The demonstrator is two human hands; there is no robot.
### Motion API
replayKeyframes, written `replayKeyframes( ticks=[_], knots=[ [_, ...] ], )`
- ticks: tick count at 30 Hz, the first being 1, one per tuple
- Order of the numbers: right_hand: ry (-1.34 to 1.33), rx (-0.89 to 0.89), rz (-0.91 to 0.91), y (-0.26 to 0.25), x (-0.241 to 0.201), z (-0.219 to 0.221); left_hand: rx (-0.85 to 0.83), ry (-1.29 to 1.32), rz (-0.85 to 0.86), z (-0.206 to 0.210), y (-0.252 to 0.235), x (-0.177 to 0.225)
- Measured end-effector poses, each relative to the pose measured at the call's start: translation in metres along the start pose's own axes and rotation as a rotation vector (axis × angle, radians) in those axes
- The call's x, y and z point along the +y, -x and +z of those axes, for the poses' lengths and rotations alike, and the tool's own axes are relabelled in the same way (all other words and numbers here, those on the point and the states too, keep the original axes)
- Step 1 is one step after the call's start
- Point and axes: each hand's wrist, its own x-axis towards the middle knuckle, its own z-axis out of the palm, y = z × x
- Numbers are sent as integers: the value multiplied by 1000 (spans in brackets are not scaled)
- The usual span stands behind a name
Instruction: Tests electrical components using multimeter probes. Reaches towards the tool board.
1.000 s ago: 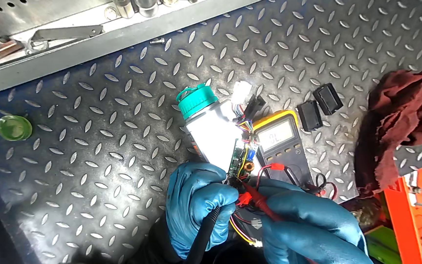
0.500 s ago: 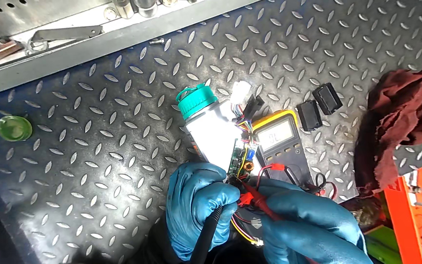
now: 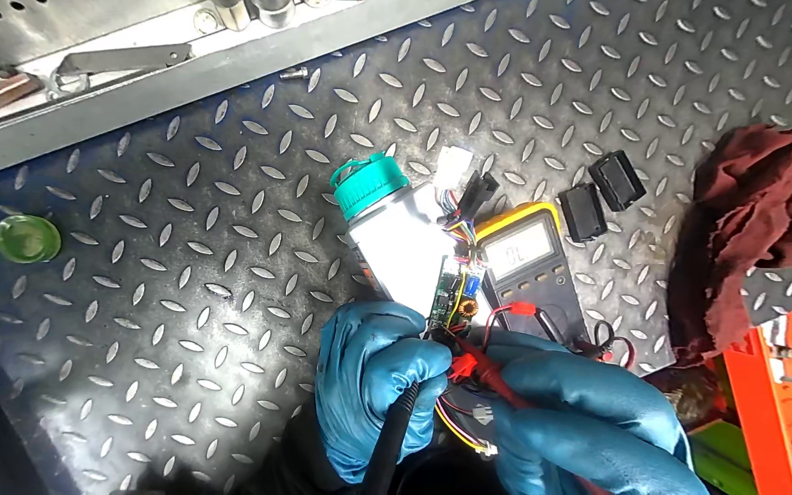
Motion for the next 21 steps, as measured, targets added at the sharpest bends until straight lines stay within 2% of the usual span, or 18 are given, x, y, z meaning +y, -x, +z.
replayKeyframes(
  ticks=[4,9,21],
  knots=[
    [-10,-1,24,1,1,-5,3,-18,1,1,0,1],
    [-82,120,70,-3,0,-3,5,-38,4,0,2,1],
    [-58,121,100,0,2,1,4,-22,-9,0,1,1]
  ],
)
